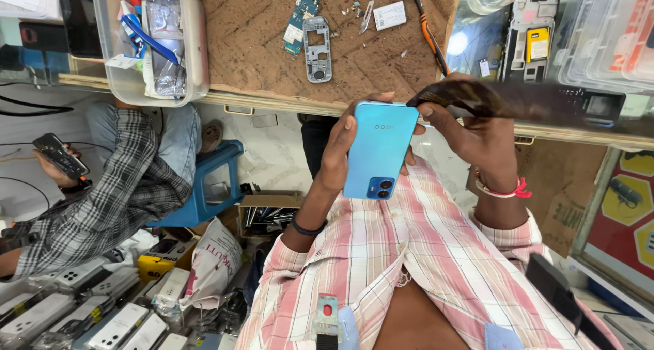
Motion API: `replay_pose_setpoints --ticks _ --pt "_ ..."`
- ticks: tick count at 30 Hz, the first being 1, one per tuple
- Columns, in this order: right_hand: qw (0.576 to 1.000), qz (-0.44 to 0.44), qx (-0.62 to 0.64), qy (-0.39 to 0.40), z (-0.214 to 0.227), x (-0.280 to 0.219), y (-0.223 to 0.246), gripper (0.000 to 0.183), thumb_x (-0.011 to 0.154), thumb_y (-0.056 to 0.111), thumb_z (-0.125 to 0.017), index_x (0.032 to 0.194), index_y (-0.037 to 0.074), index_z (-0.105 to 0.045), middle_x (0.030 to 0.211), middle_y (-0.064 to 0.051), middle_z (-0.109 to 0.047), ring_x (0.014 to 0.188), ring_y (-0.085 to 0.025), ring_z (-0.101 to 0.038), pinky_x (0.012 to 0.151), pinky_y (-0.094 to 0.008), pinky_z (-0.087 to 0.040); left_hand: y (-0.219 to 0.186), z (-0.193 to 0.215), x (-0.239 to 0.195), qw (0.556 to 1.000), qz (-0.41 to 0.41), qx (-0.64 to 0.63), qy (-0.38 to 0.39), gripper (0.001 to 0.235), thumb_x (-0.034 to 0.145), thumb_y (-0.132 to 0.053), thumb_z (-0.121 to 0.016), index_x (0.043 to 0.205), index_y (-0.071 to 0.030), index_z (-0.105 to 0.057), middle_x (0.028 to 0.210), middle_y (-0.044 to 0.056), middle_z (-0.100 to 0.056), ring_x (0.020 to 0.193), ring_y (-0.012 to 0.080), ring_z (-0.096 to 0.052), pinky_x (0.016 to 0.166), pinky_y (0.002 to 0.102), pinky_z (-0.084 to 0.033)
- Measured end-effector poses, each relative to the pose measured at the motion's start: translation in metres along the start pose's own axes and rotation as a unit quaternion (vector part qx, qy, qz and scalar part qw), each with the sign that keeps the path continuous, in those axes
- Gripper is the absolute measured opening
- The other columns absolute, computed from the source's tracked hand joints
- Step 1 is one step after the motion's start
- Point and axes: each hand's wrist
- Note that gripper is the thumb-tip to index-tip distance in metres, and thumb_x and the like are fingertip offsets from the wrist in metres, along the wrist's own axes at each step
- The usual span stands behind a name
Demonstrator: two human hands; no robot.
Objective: The person holds a light blue smartphone and removes a protective film from its back surface. They then use a black packet labeled 'Super X' to wipe the phone's back repeatedly, smoothing the surface.
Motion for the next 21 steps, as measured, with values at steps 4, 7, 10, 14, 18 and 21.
replay_pose_setpoints --ticks 4,7,10,14,18,21 --pt "0.999 -0.017 0.043 -0.015 -0.006 0.0 0.0 0.01 0.099 0.0 -0.077 0.104 -0.005 -0.07 0.093 -0.007 -0.071 0.079 -0.01 -0.067 0.07 -0.024 -0.053 0.004 0.001 -0.003 0.999 -0.014 0.02 -0.025 0.063 0.114 -0.05 -0.041 0.156 -0.002 -0.036 0.126 0.034 -0.06 0.092 0.0384 -0.071 0.078 0.048 -0.063" --pt "0.989 -0.04 0.137 -0.043 -0.014 -0.004 -0.002 0.008 0.1 0.0 -0.074 0.105 -0.004 -0.07 0.094 -0.006 -0.071 0.082 -0.011 -0.07 0.072 -0.025 -0.057 0.003 0.001 -0.003 0.996 -0.018 0.067 -0.052 0.065 0.116 -0.051 -0.043 0.153 0.002 -0.038 0.131 0.031 -0.057 0.104 0.035 -0.067 0.088 0.047 -0.06" --pt "0.998 -0.003 0.024 -0.057 -0.012 -0.008 -0.008 0.008 0.1 -0.003 -0.076 0.105 -0.005 -0.071 0.088 -0.008 -0.07 0.077 -0.01 -0.065 0.069 -0.022 -0.051 -0.004 0.002 0.002 1.0 0.005 0.018 -0.001 0.065 0.112 -0.051 -0.046 0.156 -0.004 -0.035 0.132 0.033 -0.061 0.098 0.0386 -0.072 0.083 0.049 -0.062" --pt "0.992 -0.074 0.088 -0.044 0.0 -0.008 -0.016 0.019 0.094 -0.003 -0.078 0.11 -0.003 -0.068 0.102 -0.005 -0.072 0.093 -0.011 -0.067 0.08 -0.025 -0.055 -0.014 0.003 0.004 0.997 0.049 0.047 0.028 0.07 0.11 -0.054 -0.045 0.157 -0.004 -0.035 0.134 0.034 -0.061 0.101 0.0366 -0.072 0.085 0.048 -0.062" --pt "0.992 -0.098 0.074 -0.007 0.012 -0.004 -0.008 0.02 0.092 -0.002 -0.08 0.108 -0.002 -0.068 0.099 -0.004 -0.074 0.09 -0.009 -0.067 0.077 -0.026 -0.055 -0.018 0.007 0.009 0.994 0.076 0.042 0.06 0.069 0.11 -0.054 -0.046 0.157 -0.004 -0.035 0.132 0.033 -0.063 0.096 0.0344 -0.073 0.082 0.047 -0.063" --pt "0.995 -0.048 -0.041 0.076 0.022 0.009 0.008 0.016 0.087 -0.001 -0.081 0.1 -0.004 -0.072 0.088 -0.008 -0.071 0.075 -0.013 -0.064 0.066 -0.027 -0.048 -0.024 0.007 0.01 0.99 0.097 0.08 0.071 0.069 0.111 -0.056 -0.044 0.156 -0.004 -0.037 0.133 0.031 -0.065 0.094 0.0312 -0.073 0.082 0.045 -0.063"
Point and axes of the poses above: each hand's wrist, its own x-axis towards the middle knuckle, its own z-axis out of the back of the hand, y = z × x
